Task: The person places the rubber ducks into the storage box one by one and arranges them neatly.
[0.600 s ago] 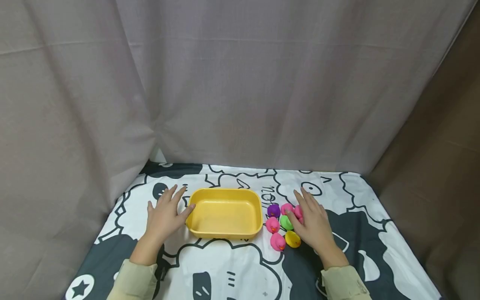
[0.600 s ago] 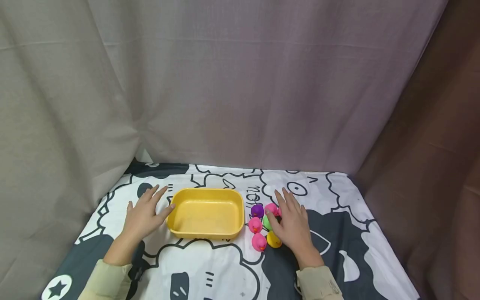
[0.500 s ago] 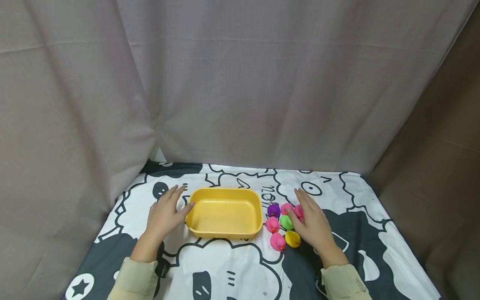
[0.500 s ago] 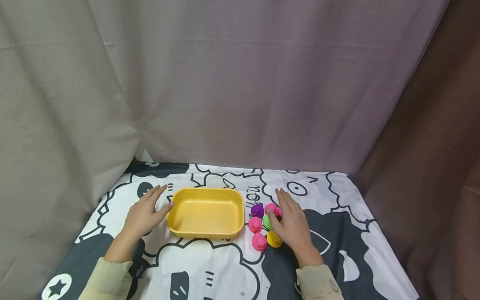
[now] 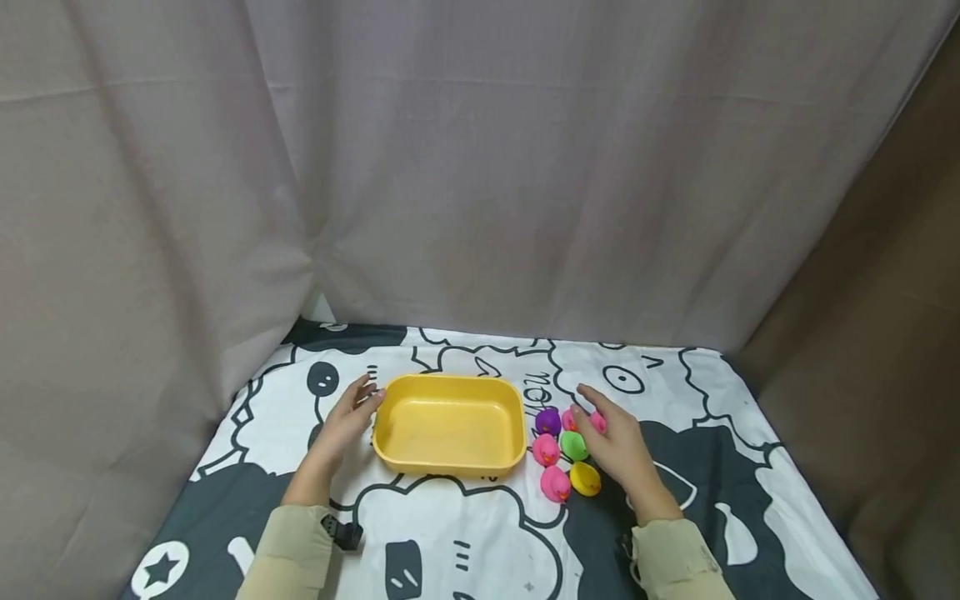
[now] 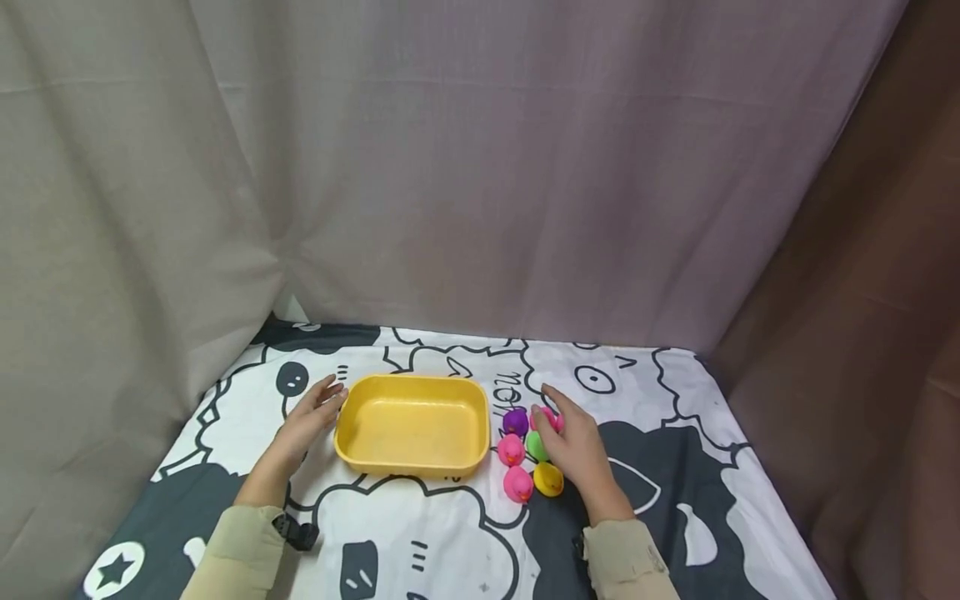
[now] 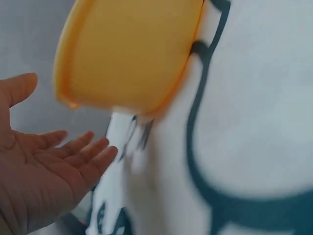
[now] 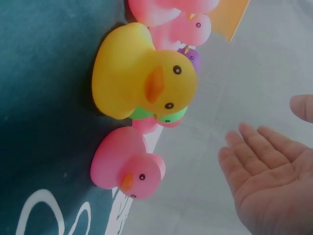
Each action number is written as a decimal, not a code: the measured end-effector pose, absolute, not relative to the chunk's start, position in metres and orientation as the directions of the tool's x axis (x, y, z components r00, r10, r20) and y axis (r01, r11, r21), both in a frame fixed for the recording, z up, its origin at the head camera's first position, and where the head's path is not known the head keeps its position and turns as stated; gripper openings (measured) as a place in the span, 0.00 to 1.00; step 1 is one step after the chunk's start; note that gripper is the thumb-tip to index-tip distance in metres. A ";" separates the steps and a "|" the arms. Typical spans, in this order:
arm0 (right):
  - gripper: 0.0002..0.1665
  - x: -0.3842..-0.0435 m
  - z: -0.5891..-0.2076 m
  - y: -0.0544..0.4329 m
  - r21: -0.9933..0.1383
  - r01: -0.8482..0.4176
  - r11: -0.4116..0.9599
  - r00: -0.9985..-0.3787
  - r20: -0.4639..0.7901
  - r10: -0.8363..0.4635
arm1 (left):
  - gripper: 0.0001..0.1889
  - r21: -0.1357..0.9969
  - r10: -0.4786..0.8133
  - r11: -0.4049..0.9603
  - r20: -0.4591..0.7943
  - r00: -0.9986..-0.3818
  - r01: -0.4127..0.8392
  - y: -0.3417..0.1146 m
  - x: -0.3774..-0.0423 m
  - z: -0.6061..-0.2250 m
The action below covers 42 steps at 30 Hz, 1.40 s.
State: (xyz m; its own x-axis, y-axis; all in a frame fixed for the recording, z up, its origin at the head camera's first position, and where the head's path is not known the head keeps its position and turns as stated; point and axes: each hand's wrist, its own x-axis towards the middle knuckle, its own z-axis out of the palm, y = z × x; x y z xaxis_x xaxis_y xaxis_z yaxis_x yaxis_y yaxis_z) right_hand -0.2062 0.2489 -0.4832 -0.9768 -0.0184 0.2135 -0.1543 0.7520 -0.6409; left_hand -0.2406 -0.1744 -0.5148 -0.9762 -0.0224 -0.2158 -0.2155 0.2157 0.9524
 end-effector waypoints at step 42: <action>0.34 -0.251 -0.476 0.237 -0.589 -0.055 0.806 -0.987 -0.091 -0.134 | 0.25 0.937 0.074 -0.305 -0.158 -0.985 -0.173 -0.166 -0.247 -0.558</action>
State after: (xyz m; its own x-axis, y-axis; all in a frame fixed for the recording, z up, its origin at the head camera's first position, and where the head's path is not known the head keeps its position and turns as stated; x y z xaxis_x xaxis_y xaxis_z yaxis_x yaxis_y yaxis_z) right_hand -0.2512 0.2367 -0.4761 -0.9867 -0.1344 -0.0912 -0.0553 0.8060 -0.5893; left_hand -0.2466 -0.1656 -0.5576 -0.9847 0.0742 -0.1579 -0.1732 -0.3048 0.9365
